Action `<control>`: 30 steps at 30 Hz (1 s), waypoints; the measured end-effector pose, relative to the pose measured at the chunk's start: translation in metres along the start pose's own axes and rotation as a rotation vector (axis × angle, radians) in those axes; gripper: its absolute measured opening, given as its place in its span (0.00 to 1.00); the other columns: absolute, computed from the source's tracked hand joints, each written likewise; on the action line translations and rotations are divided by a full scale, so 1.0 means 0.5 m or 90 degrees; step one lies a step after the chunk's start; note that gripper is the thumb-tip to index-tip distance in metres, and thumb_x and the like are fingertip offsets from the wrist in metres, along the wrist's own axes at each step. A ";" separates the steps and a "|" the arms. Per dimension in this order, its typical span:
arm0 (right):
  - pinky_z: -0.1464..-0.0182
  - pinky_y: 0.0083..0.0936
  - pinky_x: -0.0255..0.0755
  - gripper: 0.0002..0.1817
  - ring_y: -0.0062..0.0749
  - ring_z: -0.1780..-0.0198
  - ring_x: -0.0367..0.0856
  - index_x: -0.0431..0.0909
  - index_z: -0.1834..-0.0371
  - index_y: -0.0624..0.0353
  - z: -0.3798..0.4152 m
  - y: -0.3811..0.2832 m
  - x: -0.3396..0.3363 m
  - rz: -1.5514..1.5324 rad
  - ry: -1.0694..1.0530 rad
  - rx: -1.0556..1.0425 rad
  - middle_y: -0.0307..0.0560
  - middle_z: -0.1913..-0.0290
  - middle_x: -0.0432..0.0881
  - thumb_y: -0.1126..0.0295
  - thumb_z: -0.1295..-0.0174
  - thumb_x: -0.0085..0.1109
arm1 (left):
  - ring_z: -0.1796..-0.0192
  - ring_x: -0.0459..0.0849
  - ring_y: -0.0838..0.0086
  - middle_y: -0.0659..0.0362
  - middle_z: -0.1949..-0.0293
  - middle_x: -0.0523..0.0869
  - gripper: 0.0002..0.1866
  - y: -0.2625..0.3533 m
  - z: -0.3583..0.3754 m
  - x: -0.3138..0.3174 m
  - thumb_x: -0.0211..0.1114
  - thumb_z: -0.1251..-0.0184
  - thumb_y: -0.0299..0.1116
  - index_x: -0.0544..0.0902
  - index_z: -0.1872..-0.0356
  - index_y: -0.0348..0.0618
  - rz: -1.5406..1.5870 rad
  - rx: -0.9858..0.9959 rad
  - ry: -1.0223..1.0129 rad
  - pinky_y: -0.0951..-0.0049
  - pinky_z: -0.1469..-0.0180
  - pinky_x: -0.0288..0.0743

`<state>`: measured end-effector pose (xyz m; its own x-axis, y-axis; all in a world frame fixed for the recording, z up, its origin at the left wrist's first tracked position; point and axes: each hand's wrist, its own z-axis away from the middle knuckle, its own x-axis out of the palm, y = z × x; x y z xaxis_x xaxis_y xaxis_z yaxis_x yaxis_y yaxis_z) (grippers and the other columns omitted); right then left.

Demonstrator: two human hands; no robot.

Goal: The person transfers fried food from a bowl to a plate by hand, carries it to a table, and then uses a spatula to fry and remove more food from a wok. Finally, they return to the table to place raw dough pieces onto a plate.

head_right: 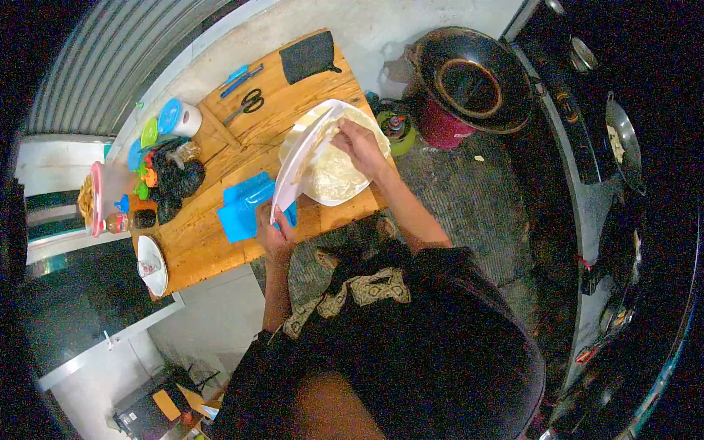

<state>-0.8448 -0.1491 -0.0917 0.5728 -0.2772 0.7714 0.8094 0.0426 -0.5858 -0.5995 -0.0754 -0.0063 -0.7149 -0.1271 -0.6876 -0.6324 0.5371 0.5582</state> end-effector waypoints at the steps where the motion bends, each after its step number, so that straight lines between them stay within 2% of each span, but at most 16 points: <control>1: 0.48 0.27 0.78 0.21 0.27 0.53 0.77 0.70 0.44 0.71 0.000 0.003 -0.003 0.023 0.024 -0.003 0.45 0.54 0.77 0.65 0.33 0.55 | 0.51 0.80 0.51 0.44 0.51 0.79 0.15 -0.003 0.001 0.006 0.54 0.39 0.18 0.75 0.50 0.30 -0.003 0.003 0.004 0.62 0.52 0.77; 5: 0.52 0.27 0.80 0.21 0.32 0.55 0.79 0.68 0.44 0.77 0.023 -0.010 0.006 0.094 0.106 -0.009 0.52 0.53 0.77 0.71 0.33 0.54 | 0.51 0.80 0.51 0.44 0.51 0.79 0.15 0.005 -0.001 0.016 0.55 0.39 0.18 0.75 0.50 0.30 -0.015 0.020 0.010 0.62 0.51 0.77; 7: 0.53 0.26 0.80 0.21 0.33 0.56 0.80 0.67 0.43 0.78 0.037 -0.020 0.021 0.110 0.134 -0.028 0.54 0.54 0.77 0.74 0.34 0.55 | 0.50 0.80 0.51 0.44 0.51 0.79 0.15 0.017 -0.002 0.017 0.54 0.39 0.18 0.75 0.50 0.30 -0.009 -0.015 0.011 0.62 0.51 0.77; 10: 0.56 0.25 0.80 0.19 0.32 0.59 0.81 0.70 0.46 0.78 0.040 -0.020 0.024 0.134 0.147 -0.054 0.53 0.58 0.80 0.77 0.38 0.58 | 0.51 0.80 0.51 0.44 0.52 0.79 0.15 0.024 0.000 0.020 0.53 0.38 0.19 0.75 0.50 0.30 0.002 -0.027 0.020 0.61 0.52 0.77; 13: 0.63 0.21 0.78 0.16 0.28 0.67 0.81 0.73 0.53 0.75 0.046 -0.020 0.026 0.181 0.146 -0.121 0.49 0.66 0.81 0.78 0.42 0.61 | 0.52 0.80 0.52 0.44 0.53 0.80 0.15 0.029 0.003 0.020 0.53 0.38 0.19 0.75 0.50 0.30 0.019 -0.028 0.025 0.60 0.52 0.76; 16: 0.69 0.18 0.75 0.10 0.25 0.73 0.80 0.75 0.60 0.71 0.042 -0.019 0.022 0.340 0.162 -0.143 0.45 0.71 0.82 0.78 0.43 0.62 | 0.53 0.79 0.51 0.43 0.54 0.80 0.14 0.043 0.001 0.016 0.53 0.37 0.19 0.76 0.51 0.30 0.028 -0.028 0.040 0.60 0.53 0.75; 19: 0.71 0.16 0.72 0.08 0.23 0.75 0.79 0.75 0.64 0.68 0.027 0.017 -0.008 0.468 0.196 -0.244 0.44 0.73 0.81 0.76 0.44 0.63 | 0.54 0.79 0.51 0.42 0.55 0.80 0.12 0.046 0.009 0.018 0.52 0.36 0.19 0.76 0.53 0.30 0.038 -0.082 0.055 0.60 0.54 0.75; 22: 0.70 0.17 0.73 0.13 0.23 0.73 0.79 0.75 0.60 0.68 0.033 0.026 -0.034 0.454 0.170 -0.255 0.45 0.71 0.82 0.73 0.44 0.65 | 0.55 0.79 0.51 0.42 0.55 0.80 0.10 0.052 0.010 0.013 0.52 0.36 0.19 0.76 0.54 0.29 0.037 -0.106 0.070 0.60 0.55 0.75; 25: 0.71 0.17 0.73 0.20 0.21 0.70 0.80 0.74 0.56 0.69 0.075 -0.014 0.011 0.072 0.132 -0.080 0.45 0.67 0.81 0.68 0.46 0.68 | 0.55 0.80 0.51 0.43 0.55 0.80 0.10 0.056 0.012 0.005 0.53 0.36 0.19 0.76 0.55 0.29 0.019 -0.070 0.072 0.60 0.55 0.76; 28: 0.72 0.16 0.71 0.27 0.19 0.69 0.78 0.71 0.51 0.71 0.065 -0.019 0.015 0.279 0.095 -0.121 0.43 0.66 0.80 0.64 0.47 0.70 | 0.54 0.80 0.51 0.43 0.53 0.80 0.10 0.054 0.013 0.000 0.53 0.38 0.18 0.76 0.55 0.29 -0.007 -0.012 0.064 0.61 0.54 0.77; 30: 0.73 0.15 0.69 0.28 0.17 0.71 0.75 0.73 0.50 0.69 0.066 -0.039 0.022 0.430 0.093 -0.191 0.40 0.67 0.79 0.62 0.48 0.72 | 0.53 0.80 0.51 0.44 0.52 0.80 0.11 0.048 0.017 -0.003 0.54 0.39 0.18 0.76 0.55 0.28 -0.026 0.022 0.053 0.61 0.53 0.77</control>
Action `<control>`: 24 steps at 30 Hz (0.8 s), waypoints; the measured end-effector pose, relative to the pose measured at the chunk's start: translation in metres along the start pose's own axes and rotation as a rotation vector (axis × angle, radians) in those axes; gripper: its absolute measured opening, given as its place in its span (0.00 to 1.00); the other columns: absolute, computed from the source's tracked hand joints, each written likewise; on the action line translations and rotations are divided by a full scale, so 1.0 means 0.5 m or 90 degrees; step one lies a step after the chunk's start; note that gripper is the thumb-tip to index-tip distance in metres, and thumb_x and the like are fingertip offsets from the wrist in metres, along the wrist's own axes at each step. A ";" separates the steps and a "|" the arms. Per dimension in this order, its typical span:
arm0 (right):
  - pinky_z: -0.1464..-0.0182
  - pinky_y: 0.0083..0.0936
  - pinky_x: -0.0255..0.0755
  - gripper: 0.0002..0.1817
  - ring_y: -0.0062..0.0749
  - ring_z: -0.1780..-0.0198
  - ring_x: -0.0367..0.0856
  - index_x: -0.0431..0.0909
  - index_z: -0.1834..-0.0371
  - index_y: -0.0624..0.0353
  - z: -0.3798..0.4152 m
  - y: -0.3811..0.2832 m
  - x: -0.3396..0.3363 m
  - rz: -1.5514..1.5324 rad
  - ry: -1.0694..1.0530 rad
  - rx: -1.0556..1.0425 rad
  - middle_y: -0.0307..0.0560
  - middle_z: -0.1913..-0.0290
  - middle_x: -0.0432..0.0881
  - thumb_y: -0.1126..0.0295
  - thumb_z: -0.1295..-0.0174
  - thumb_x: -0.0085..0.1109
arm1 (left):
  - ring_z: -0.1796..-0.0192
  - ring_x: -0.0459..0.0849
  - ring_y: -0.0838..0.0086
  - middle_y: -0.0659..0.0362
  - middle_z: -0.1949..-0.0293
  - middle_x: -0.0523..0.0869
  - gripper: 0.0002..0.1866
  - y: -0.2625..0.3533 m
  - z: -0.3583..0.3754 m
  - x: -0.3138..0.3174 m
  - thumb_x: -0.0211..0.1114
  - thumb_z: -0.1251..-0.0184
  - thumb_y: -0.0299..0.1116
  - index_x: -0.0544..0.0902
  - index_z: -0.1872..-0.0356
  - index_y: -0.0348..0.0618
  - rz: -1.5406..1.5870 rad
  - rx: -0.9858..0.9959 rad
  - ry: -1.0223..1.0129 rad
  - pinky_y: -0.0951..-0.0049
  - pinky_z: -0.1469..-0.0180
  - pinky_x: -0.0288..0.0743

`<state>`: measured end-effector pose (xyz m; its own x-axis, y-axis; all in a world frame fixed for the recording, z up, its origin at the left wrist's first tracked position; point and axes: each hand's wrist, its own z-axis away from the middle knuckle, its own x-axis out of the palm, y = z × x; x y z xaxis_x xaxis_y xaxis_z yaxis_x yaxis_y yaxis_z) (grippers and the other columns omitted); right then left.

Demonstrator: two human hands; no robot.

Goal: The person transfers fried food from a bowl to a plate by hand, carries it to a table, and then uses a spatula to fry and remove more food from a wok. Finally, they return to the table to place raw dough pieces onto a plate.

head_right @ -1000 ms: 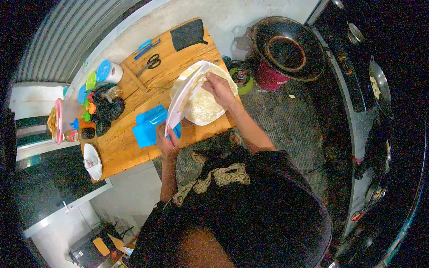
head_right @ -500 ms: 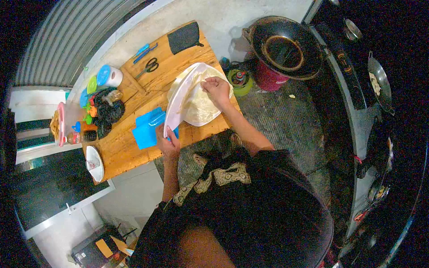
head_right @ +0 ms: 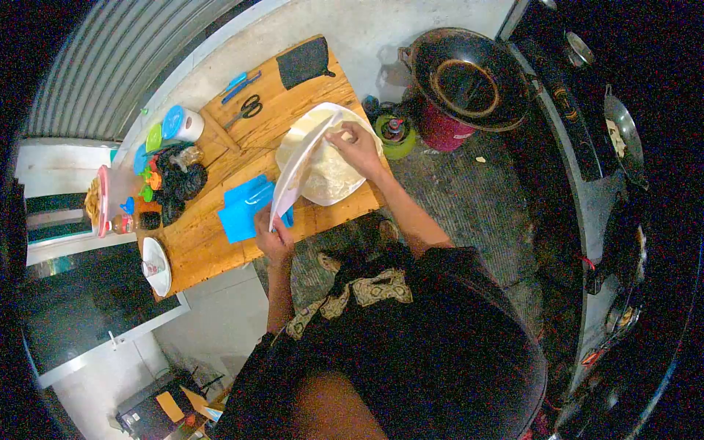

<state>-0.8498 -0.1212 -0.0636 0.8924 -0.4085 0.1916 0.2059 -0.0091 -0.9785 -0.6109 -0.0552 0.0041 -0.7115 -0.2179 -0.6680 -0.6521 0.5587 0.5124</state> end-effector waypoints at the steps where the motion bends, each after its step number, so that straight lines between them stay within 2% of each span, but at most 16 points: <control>1: 0.74 0.15 0.67 0.28 0.16 0.72 0.74 0.74 0.50 0.68 -0.006 -0.008 -0.006 0.073 0.000 -0.041 0.38 0.68 0.79 0.61 0.49 0.72 | 0.52 0.80 0.51 0.44 0.51 0.80 0.11 -0.005 0.002 -0.001 0.54 0.40 0.17 0.76 0.55 0.28 -0.009 0.016 -0.005 0.61 0.53 0.78; 4: 0.75 0.16 0.64 0.24 0.15 0.74 0.70 0.78 0.54 0.63 -0.042 0.038 -0.029 0.218 -0.047 -0.156 0.34 0.73 0.76 0.59 0.50 0.72 | 0.51 0.81 0.52 0.45 0.50 0.80 0.12 -0.025 0.008 -0.003 0.55 0.41 0.17 0.76 0.55 0.28 -0.027 0.044 -0.004 0.62 0.51 0.78; 7: 0.74 0.18 0.64 0.20 0.14 0.75 0.68 0.82 0.57 0.60 -0.066 0.049 -0.045 0.249 -0.102 -0.148 0.32 0.78 0.73 0.59 0.50 0.72 | 0.51 0.81 0.52 0.45 0.49 0.80 0.12 -0.032 0.002 -0.016 0.56 0.41 0.17 0.76 0.55 0.27 -0.035 0.058 -0.010 0.62 0.51 0.78; 10: 0.72 0.16 0.67 0.20 0.15 0.74 0.71 0.83 0.56 0.62 -0.076 0.035 -0.048 0.088 -0.167 -0.054 0.34 0.77 0.77 0.59 0.48 0.70 | 0.51 0.81 0.53 0.44 0.50 0.80 0.11 -0.054 0.000 -0.024 0.55 0.41 0.17 0.76 0.56 0.27 -0.039 0.070 0.004 0.62 0.51 0.78; 13: 0.69 0.15 0.69 0.20 0.16 0.72 0.75 0.83 0.54 0.63 -0.074 0.021 -0.041 -0.002 -0.160 -0.013 0.38 0.73 0.82 0.61 0.46 0.69 | 0.51 0.81 0.53 0.44 0.51 0.81 0.11 -0.052 -0.006 -0.027 0.54 0.39 0.17 0.76 0.56 0.27 -0.041 0.065 0.007 0.63 0.51 0.78; 16: 0.68 0.14 0.70 0.19 0.17 0.69 0.78 0.82 0.55 0.66 -0.079 0.026 -0.043 -0.013 -0.170 -0.002 0.42 0.68 0.84 0.63 0.44 0.68 | 0.50 0.80 0.53 0.45 0.52 0.81 0.10 -0.039 -0.011 -0.034 0.53 0.37 0.18 0.76 0.55 0.28 -0.029 0.038 0.004 0.62 0.50 0.77; 20: 0.68 0.15 0.70 0.18 0.17 0.70 0.77 0.82 0.55 0.66 -0.066 0.007 -0.044 0.001 -0.162 0.022 0.42 0.69 0.84 0.65 0.44 0.68 | 0.50 0.79 0.52 0.45 0.53 0.81 0.11 -0.023 -0.014 -0.037 0.52 0.36 0.18 0.76 0.54 0.29 0.026 -0.054 0.002 0.61 0.50 0.75; 23: 0.68 0.15 0.71 0.18 0.16 0.70 0.77 0.82 0.55 0.67 -0.065 0.001 -0.040 0.011 -0.159 0.032 0.41 0.69 0.83 0.65 0.43 0.67 | 0.59 0.82 0.62 0.45 0.58 0.80 0.10 -0.028 -0.019 -0.030 0.53 0.31 0.26 0.76 0.54 0.33 0.003 0.004 0.034 0.67 0.57 0.76; 24: 0.68 0.15 0.71 0.18 0.16 0.70 0.77 0.82 0.55 0.66 -0.071 0.011 -0.039 0.014 -0.162 0.031 0.41 0.69 0.83 0.65 0.43 0.67 | 0.56 0.81 0.59 0.45 0.57 0.80 0.10 -0.034 -0.014 -0.026 0.53 0.32 0.24 0.76 0.54 0.32 0.029 -0.028 0.031 0.66 0.55 0.75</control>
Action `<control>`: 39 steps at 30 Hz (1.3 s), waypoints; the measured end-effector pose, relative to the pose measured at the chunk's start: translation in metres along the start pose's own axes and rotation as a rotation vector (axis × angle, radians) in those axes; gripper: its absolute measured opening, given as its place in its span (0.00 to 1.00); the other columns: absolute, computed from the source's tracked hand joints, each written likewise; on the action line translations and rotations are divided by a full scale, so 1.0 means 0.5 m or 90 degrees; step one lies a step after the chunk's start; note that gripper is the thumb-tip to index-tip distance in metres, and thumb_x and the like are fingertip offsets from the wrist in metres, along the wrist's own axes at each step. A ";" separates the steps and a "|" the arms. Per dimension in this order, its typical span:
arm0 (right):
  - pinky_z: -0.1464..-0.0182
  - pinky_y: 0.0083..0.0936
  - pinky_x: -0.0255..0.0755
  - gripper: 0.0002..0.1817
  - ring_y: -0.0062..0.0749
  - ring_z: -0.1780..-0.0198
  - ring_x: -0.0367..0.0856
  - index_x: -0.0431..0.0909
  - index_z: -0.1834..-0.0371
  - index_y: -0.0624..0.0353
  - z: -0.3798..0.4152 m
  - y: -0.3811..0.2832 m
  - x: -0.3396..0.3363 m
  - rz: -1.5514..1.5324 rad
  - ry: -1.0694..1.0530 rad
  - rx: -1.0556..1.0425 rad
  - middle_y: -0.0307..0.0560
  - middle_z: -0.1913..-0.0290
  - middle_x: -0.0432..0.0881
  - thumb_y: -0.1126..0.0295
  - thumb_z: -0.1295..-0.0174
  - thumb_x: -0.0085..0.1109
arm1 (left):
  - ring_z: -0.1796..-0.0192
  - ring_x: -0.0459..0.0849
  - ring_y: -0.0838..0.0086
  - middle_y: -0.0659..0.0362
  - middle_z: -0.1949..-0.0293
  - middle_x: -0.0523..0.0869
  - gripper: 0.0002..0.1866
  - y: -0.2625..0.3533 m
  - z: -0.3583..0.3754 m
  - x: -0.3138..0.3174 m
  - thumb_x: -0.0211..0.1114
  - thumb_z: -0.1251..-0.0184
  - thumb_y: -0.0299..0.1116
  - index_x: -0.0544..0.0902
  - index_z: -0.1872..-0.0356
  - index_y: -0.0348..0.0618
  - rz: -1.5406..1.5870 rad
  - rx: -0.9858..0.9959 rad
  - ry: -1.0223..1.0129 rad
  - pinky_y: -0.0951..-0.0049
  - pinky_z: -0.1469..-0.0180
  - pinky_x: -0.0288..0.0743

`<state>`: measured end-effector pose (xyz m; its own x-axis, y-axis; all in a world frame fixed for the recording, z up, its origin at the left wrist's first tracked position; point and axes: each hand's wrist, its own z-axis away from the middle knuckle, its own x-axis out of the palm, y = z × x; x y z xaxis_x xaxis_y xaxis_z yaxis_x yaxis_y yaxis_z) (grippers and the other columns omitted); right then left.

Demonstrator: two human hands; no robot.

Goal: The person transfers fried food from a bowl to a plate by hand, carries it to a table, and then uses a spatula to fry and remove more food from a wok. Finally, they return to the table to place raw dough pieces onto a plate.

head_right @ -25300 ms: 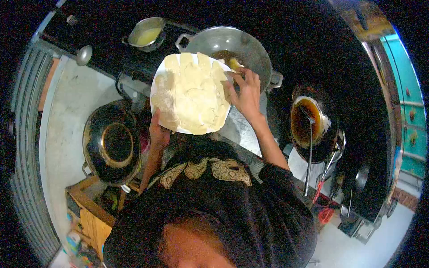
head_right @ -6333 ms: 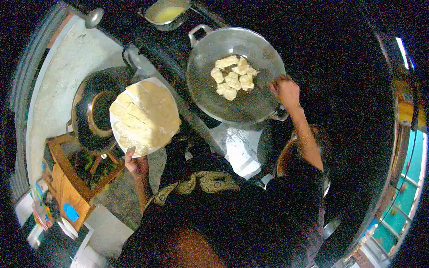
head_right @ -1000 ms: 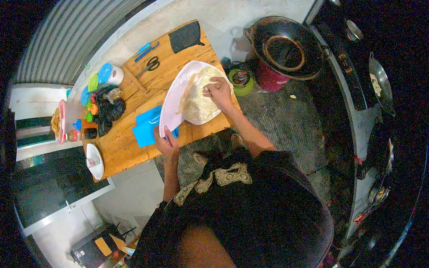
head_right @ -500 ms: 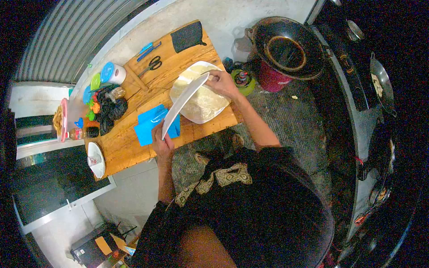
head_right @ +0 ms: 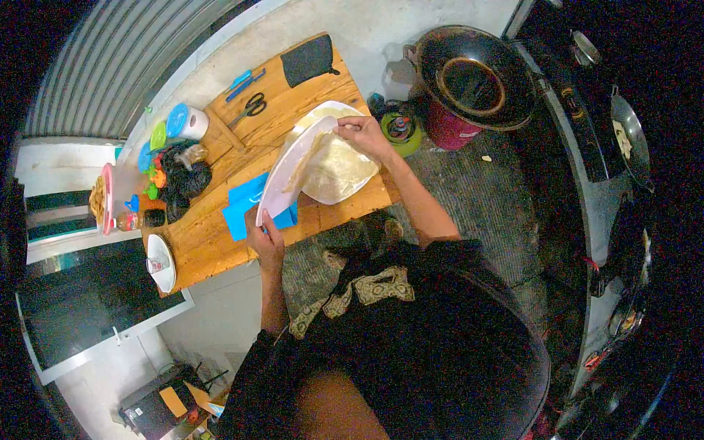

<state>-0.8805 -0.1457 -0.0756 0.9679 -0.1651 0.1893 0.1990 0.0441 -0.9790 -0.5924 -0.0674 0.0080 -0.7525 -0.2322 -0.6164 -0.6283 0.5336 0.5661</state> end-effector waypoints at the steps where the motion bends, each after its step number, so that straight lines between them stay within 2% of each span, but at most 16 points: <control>1: 0.68 0.15 0.71 0.17 0.16 0.71 0.77 0.82 0.54 0.66 -0.005 0.009 -0.003 0.003 -0.002 -0.001 0.41 0.69 0.83 0.65 0.43 0.67 | 0.54 0.80 0.57 0.45 0.55 0.80 0.10 -0.008 0.007 0.005 0.53 0.33 0.22 0.76 0.54 0.32 0.027 -0.033 -0.003 0.64 0.54 0.75; 2: 0.68 0.15 0.71 0.17 0.16 0.71 0.77 0.82 0.54 0.65 -0.005 0.008 -0.002 0.008 0.009 0.003 0.41 0.69 0.83 0.66 0.43 0.67 | 0.52 0.79 0.54 0.45 0.53 0.80 0.10 -0.007 0.007 0.007 0.52 0.35 0.19 0.76 0.54 0.31 0.054 -0.066 -0.006 0.63 0.53 0.75; 5: 0.68 0.15 0.71 0.16 0.16 0.71 0.76 0.82 0.54 0.64 -0.009 0.009 0.003 0.018 0.036 0.009 0.40 0.69 0.83 0.66 0.43 0.66 | 0.57 0.80 0.57 0.44 0.58 0.80 0.08 0.004 0.001 0.013 0.53 0.33 0.21 0.75 0.56 0.30 0.053 -0.071 0.016 0.66 0.58 0.76; 11: 0.67 0.16 0.70 0.14 0.15 0.71 0.75 0.83 0.56 0.63 0.000 -0.037 0.016 0.070 0.040 -0.027 0.37 0.69 0.83 0.68 0.43 0.64 | 0.64 0.78 0.74 0.51 0.64 0.78 0.08 0.038 -0.019 0.011 0.53 0.30 0.25 0.74 0.55 0.30 0.170 -0.220 0.078 0.76 0.67 0.71; 14: 0.66 0.17 0.70 0.13 0.14 0.70 0.74 0.84 0.57 0.62 -0.014 -0.021 0.023 0.090 0.050 -0.049 0.37 0.69 0.84 0.69 0.44 0.63 | 0.61 0.76 0.79 0.53 0.59 0.78 0.11 0.050 -0.030 0.003 0.53 0.29 0.26 0.73 0.51 0.29 0.196 -0.236 0.097 0.79 0.64 0.70; 20: 0.68 0.19 0.68 0.09 0.17 0.71 0.73 0.84 0.62 0.60 -0.001 -0.017 0.067 0.157 0.140 -0.148 0.40 0.70 0.84 0.71 0.44 0.62 | 0.55 0.75 0.76 0.53 0.51 0.78 0.16 0.030 -0.024 0.004 0.53 0.29 0.27 0.70 0.44 0.29 0.208 -0.256 0.132 0.78 0.55 0.70; 23: 0.69 0.20 0.69 0.06 0.20 0.72 0.74 0.81 0.67 0.62 0.016 -0.042 0.093 0.212 0.152 -0.151 0.43 0.68 0.83 0.72 0.45 0.63 | 0.55 0.75 0.75 0.54 0.51 0.78 0.17 0.001 -0.011 0.005 0.53 0.29 0.28 0.70 0.43 0.30 0.258 -0.273 0.166 0.77 0.55 0.70; 26: 0.70 0.21 0.69 0.08 0.21 0.72 0.74 0.81 0.63 0.62 0.031 -0.084 0.130 0.268 0.141 -0.212 0.43 0.66 0.83 0.71 0.45 0.63 | 0.54 0.75 0.75 0.54 0.51 0.78 0.17 -0.020 -0.002 -0.009 0.53 0.29 0.28 0.70 0.43 0.31 0.293 -0.318 0.197 0.76 0.53 0.70; 27: 0.70 0.20 0.68 0.13 0.22 0.72 0.73 0.81 0.59 0.62 0.030 -0.087 0.142 0.278 0.157 -0.233 0.44 0.67 0.83 0.69 0.46 0.66 | 0.53 0.75 0.76 0.55 0.52 0.78 0.16 -0.002 -0.003 -0.023 0.53 0.29 0.28 0.70 0.43 0.32 0.396 -0.424 0.205 0.74 0.50 0.70; 30: 0.70 0.20 0.69 0.18 0.21 0.72 0.72 0.82 0.56 0.61 -0.009 -0.021 0.166 0.240 0.150 -0.240 0.45 0.68 0.83 0.65 0.48 0.69 | 0.51 0.74 0.76 0.55 0.51 0.78 0.17 -0.018 0.013 -0.055 0.53 0.29 0.28 0.70 0.43 0.32 0.343 -0.399 0.129 0.72 0.47 0.69; 32: 0.70 0.20 0.69 0.18 0.20 0.75 0.70 0.83 0.56 0.61 -0.003 -0.027 0.194 0.312 0.142 -0.134 0.44 0.69 0.82 0.63 0.48 0.71 | 0.49 0.75 0.75 0.54 0.49 0.78 0.17 -0.031 0.025 -0.061 0.52 0.29 0.27 0.69 0.42 0.33 0.354 -0.399 0.155 0.72 0.47 0.69; 33: 0.71 0.19 0.69 0.17 0.21 0.75 0.70 0.84 0.57 0.61 -0.003 -0.031 0.212 0.335 0.152 -0.221 0.44 0.68 0.83 0.65 0.48 0.70 | 0.49 0.75 0.75 0.54 0.49 0.78 0.17 -0.028 0.030 -0.069 0.52 0.28 0.27 0.69 0.42 0.33 0.349 -0.394 0.165 0.72 0.46 0.69; 34: 0.71 0.19 0.69 0.15 0.21 0.73 0.73 0.84 0.58 0.60 -0.004 -0.032 0.231 0.360 0.168 -0.217 0.44 0.67 0.83 0.67 0.47 0.70 | 0.49 0.75 0.76 0.54 0.49 0.78 0.18 -0.028 0.034 -0.078 0.52 0.29 0.26 0.68 0.40 0.33 0.386 -0.420 0.181 0.73 0.47 0.70; 35: 0.70 0.20 0.70 0.13 0.21 0.69 0.77 0.84 0.59 0.61 -0.009 -0.020 0.250 0.329 0.170 -0.292 0.45 0.65 0.83 0.70 0.47 0.68 | 0.51 0.76 0.76 0.56 0.50 0.79 0.18 -0.027 0.035 -0.090 0.52 0.29 0.27 0.68 0.40 0.33 0.421 -0.419 0.207 0.74 0.49 0.71; 37: 0.66 0.23 0.73 0.09 0.28 0.65 0.79 0.84 0.60 0.63 0.005 -0.033 0.308 0.260 0.132 -0.321 0.49 0.60 0.82 0.73 0.44 0.65 | 0.55 0.76 0.78 0.57 0.55 0.79 0.17 -0.050 0.057 -0.116 0.52 0.29 0.27 0.69 0.42 0.34 0.431 -0.425 0.250 0.75 0.54 0.72; 39: 0.64 0.26 0.73 0.09 0.33 0.63 0.79 0.83 0.60 0.63 0.009 -0.031 0.355 0.370 0.087 -0.370 0.51 0.60 0.80 0.74 0.44 0.64 | 0.57 0.76 0.78 0.57 0.56 0.79 0.17 -0.072 0.074 -0.142 0.53 0.30 0.27 0.68 0.42 0.33 0.370 -0.415 0.281 0.76 0.55 0.72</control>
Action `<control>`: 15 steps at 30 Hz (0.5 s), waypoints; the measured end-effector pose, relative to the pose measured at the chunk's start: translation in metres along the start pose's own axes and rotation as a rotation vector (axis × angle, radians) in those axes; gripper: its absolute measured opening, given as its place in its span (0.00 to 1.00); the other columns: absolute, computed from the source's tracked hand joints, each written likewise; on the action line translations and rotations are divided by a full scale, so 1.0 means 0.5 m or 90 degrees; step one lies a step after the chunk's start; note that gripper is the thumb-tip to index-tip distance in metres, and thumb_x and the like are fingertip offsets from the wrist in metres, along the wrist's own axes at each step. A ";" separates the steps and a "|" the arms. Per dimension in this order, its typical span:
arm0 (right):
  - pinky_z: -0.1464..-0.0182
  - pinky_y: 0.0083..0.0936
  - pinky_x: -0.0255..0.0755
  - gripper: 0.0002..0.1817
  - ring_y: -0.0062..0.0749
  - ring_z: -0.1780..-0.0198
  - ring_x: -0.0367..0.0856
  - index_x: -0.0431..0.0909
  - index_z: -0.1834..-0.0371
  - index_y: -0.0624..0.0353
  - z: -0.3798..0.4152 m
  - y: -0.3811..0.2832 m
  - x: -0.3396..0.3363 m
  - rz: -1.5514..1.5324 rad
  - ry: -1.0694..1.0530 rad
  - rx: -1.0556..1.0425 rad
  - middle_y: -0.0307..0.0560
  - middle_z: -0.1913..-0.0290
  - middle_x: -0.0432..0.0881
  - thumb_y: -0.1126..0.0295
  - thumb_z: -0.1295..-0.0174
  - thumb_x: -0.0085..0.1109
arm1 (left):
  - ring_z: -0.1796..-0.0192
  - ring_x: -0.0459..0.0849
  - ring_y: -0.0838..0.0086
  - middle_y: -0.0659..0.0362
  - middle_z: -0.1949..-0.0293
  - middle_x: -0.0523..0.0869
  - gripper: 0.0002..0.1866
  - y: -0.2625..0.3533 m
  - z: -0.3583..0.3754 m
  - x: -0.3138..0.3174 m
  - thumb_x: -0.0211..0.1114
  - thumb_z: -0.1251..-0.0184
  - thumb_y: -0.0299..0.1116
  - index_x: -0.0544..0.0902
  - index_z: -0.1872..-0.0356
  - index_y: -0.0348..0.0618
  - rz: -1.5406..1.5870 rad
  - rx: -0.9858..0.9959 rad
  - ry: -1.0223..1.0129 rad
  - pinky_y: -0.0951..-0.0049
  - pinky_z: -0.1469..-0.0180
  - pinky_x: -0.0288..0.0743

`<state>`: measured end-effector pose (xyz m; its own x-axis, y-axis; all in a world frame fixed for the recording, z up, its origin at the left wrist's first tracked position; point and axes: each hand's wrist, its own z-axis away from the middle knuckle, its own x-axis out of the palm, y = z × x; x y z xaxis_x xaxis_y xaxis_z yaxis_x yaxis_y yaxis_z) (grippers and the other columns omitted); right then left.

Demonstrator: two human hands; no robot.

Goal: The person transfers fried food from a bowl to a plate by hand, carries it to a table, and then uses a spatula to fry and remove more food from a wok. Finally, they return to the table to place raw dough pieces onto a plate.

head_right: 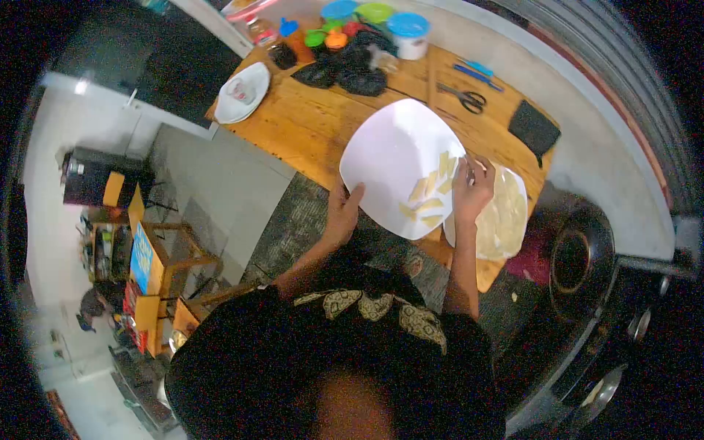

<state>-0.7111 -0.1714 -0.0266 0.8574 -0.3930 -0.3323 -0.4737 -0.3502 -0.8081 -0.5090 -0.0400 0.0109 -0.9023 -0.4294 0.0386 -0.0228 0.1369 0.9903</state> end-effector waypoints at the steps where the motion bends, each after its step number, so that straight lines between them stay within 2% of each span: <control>1: 0.63 0.27 0.73 0.08 0.35 0.62 0.78 0.83 0.61 0.63 -0.003 -0.015 0.022 0.050 -0.020 -0.037 0.51 0.60 0.80 0.75 0.44 0.63 | 0.57 0.76 0.78 0.57 0.56 0.79 0.17 0.000 -0.008 -0.021 0.53 0.30 0.27 0.68 0.42 0.33 -0.018 0.015 0.013 0.76 0.55 0.72; 2: 0.60 0.32 0.73 0.07 0.41 0.60 0.76 0.82 0.62 0.63 -0.008 -0.052 0.048 0.064 -0.025 -0.116 0.53 0.61 0.78 0.75 0.43 0.62 | 0.60 0.76 0.78 0.55 0.58 0.80 0.18 0.006 -0.016 -0.044 0.52 0.30 0.27 0.67 0.42 0.33 -0.001 0.005 0.018 0.76 0.58 0.72; 5: 0.59 0.33 0.71 0.07 0.44 0.60 0.76 0.80 0.62 0.64 0.001 -0.095 0.168 0.077 -0.074 -0.138 0.53 0.62 0.77 0.76 0.43 0.60 | 0.61 0.77 0.76 0.52 0.58 0.80 0.18 -0.006 -0.054 -0.127 0.52 0.30 0.27 0.67 0.42 0.33 -0.029 0.022 0.071 0.75 0.58 0.73; 6: 0.60 0.34 0.71 0.07 0.45 0.61 0.75 0.78 0.62 0.66 -0.001 -0.122 0.208 0.103 -0.099 -0.195 0.54 0.63 0.76 0.77 0.42 0.59 | 0.60 0.77 0.75 0.51 0.58 0.80 0.18 -0.006 -0.069 -0.164 0.52 0.31 0.26 0.67 0.42 0.32 -0.051 0.045 0.083 0.74 0.58 0.73; 9: 0.60 0.38 0.71 0.07 0.49 0.63 0.75 0.76 0.62 0.67 0.012 -0.227 0.359 0.029 -0.148 -0.094 0.56 0.64 0.76 0.77 0.43 0.58 | 0.59 0.79 0.73 0.48 0.58 0.80 0.18 0.012 -0.136 -0.285 0.51 0.31 0.26 0.66 0.42 0.31 -0.122 0.101 0.136 0.72 0.58 0.73; 12: 0.61 0.41 0.70 0.06 0.50 0.63 0.76 0.75 0.63 0.65 0.019 -0.282 0.527 0.000 -0.191 -0.206 0.58 0.64 0.76 0.76 0.43 0.58 | 0.58 0.80 0.69 0.46 0.57 0.80 0.18 0.013 -0.199 -0.424 0.50 0.31 0.25 0.65 0.42 0.30 -0.161 0.153 0.220 0.69 0.55 0.73; 13: 0.61 0.41 0.70 0.06 0.50 0.63 0.76 0.75 0.63 0.65 0.029 -0.305 0.577 -0.016 -0.198 -0.249 0.59 0.64 0.76 0.76 0.43 0.58 | 0.58 0.80 0.69 0.47 0.57 0.80 0.19 0.005 -0.214 -0.470 0.50 0.31 0.25 0.65 0.41 0.30 -0.167 0.129 0.234 0.69 0.55 0.73; 15: 0.59 0.40 0.71 0.07 0.50 0.61 0.77 0.75 0.63 0.65 0.041 -0.353 0.671 -0.044 -0.246 -0.229 0.59 0.63 0.77 0.76 0.43 0.59 | 0.57 0.79 0.70 0.48 0.58 0.80 0.19 0.016 -0.247 -0.557 0.50 0.30 0.25 0.64 0.41 0.30 -0.183 0.094 0.249 0.70 0.54 0.73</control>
<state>-0.3360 -0.2241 -0.0055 0.8684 -0.0410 -0.4942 -0.3948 -0.6601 -0.6390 -0.2047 -0.0296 0.0244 -0.6225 -0.7665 -0.1581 -0.3327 0.0763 0.9399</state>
